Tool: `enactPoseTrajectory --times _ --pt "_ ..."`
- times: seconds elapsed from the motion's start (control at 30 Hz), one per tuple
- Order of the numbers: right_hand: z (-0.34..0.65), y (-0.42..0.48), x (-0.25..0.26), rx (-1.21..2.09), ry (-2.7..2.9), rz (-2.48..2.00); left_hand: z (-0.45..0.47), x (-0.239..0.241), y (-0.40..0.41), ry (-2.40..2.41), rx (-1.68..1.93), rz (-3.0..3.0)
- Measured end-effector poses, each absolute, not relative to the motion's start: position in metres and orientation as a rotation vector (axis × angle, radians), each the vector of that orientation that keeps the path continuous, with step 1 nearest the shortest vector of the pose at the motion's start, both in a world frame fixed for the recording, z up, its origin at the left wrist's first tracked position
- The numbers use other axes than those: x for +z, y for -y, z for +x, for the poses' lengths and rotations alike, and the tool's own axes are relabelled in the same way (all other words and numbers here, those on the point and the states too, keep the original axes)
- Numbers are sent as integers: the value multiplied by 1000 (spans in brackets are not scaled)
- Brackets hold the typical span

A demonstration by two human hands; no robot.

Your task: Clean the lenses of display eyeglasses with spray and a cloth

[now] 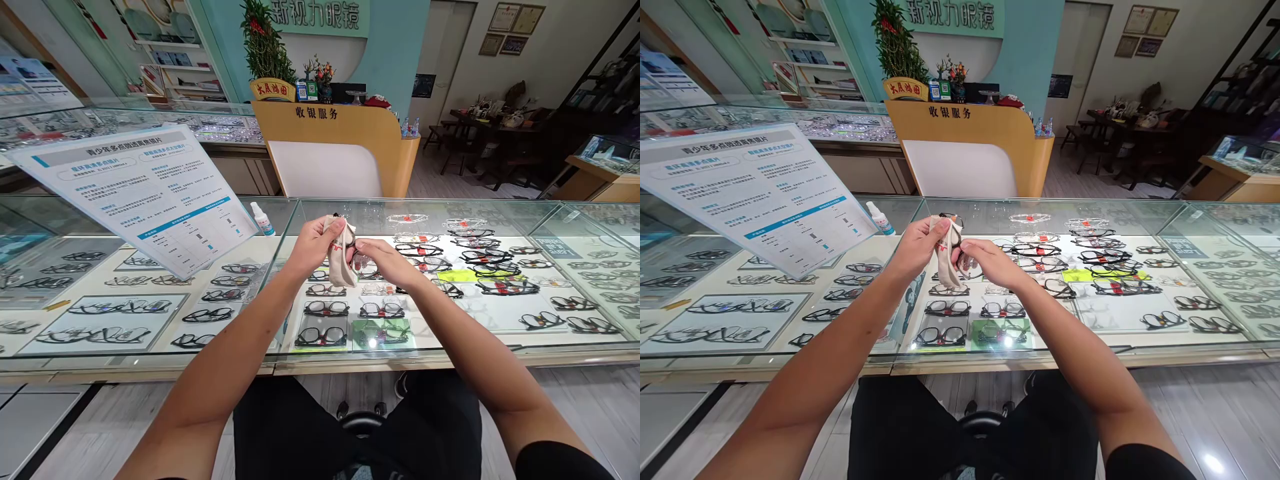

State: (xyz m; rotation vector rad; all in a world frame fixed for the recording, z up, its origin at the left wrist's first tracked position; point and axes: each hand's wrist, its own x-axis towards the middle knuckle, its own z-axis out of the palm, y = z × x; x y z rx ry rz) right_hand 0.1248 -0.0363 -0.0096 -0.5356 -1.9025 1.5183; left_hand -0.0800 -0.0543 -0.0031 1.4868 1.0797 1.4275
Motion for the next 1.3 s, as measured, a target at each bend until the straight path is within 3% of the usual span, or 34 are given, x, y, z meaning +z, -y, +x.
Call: enactPoseTrajectory --times 0.43,1.3 --pt "133 36 0 1534 1835 -594 -107 6 49 -938 1108 1545" --pt "125 35 -11 1589 1853 -505 -66 -2 61 -1086 1432 1426"
